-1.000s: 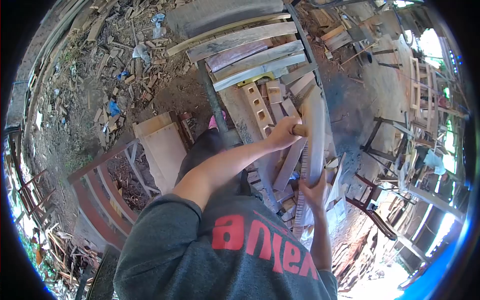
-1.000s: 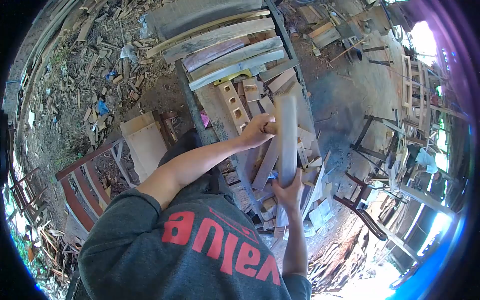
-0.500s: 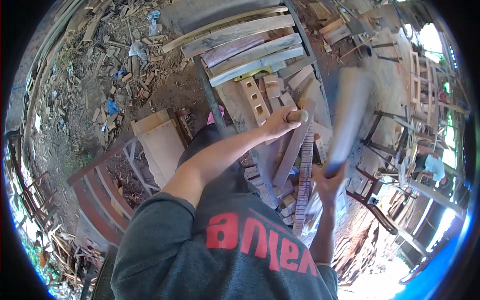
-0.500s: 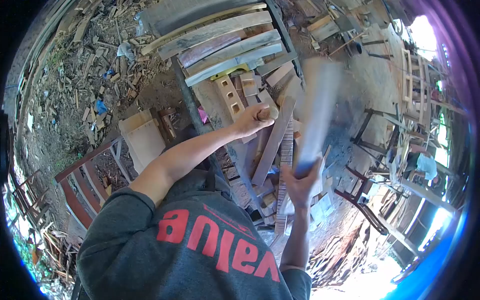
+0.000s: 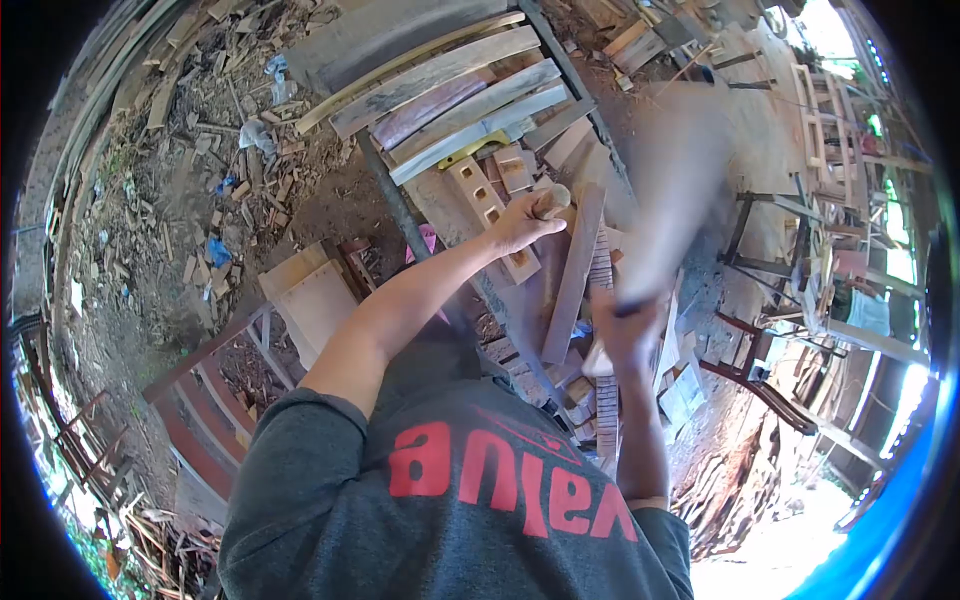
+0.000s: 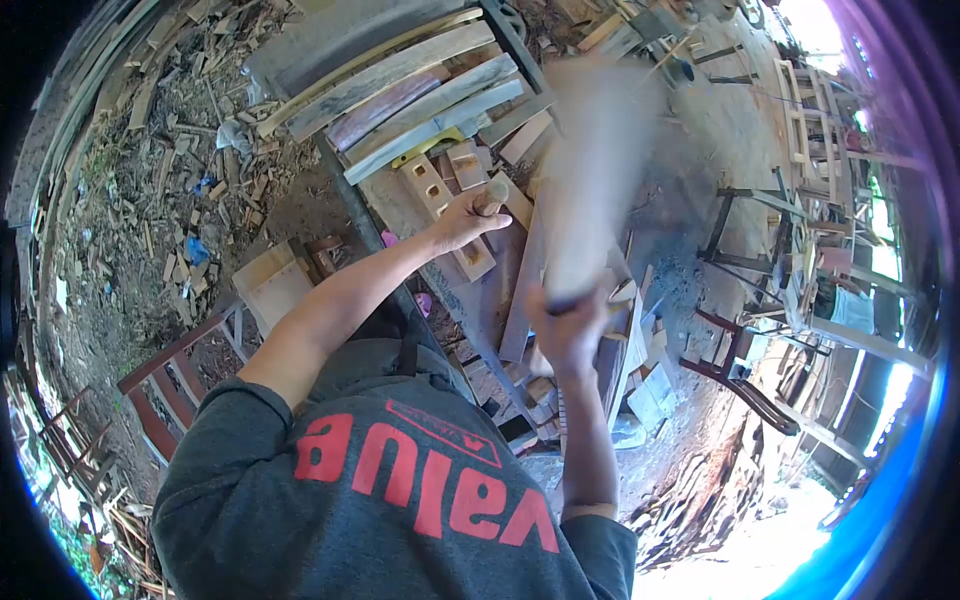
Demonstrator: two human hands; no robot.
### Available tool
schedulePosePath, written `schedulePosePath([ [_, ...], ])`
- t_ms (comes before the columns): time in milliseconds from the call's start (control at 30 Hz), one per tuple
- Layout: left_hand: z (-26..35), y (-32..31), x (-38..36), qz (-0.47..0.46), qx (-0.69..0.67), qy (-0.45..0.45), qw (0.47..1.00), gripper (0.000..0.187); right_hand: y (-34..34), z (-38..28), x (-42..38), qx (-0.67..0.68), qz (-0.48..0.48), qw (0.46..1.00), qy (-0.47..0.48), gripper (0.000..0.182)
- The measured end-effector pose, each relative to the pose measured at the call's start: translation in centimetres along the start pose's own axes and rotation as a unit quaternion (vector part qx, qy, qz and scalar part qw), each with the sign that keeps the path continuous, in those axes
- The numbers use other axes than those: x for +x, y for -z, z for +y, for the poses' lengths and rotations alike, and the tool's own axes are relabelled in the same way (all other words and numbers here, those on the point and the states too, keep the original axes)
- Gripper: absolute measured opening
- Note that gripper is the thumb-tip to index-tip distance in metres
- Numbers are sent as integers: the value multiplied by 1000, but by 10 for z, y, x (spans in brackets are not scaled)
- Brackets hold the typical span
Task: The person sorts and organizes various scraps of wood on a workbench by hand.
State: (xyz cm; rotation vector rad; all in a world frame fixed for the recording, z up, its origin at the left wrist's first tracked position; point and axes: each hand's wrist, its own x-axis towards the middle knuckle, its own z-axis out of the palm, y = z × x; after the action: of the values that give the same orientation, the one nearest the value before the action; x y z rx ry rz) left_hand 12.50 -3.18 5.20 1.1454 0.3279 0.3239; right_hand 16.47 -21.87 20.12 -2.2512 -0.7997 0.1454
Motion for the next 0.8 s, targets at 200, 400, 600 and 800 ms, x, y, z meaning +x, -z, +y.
schedulePosePath([
  [200,-33,32,-22,104,-51,47,992,24,12,-8,11,-179,-111,977,17,46],
  [400,-1,19,-29,94,-63,2,994,23,29,-40,12,146,67,987,10,55],
  [600,-6,10,-29,79,34,-6,996,30,25,-30,-17,15,21,999,21,57],
  [800,-48,-27,-53,59,200,-166,964,25,24,4,-49,9,68,997,34,59],
])
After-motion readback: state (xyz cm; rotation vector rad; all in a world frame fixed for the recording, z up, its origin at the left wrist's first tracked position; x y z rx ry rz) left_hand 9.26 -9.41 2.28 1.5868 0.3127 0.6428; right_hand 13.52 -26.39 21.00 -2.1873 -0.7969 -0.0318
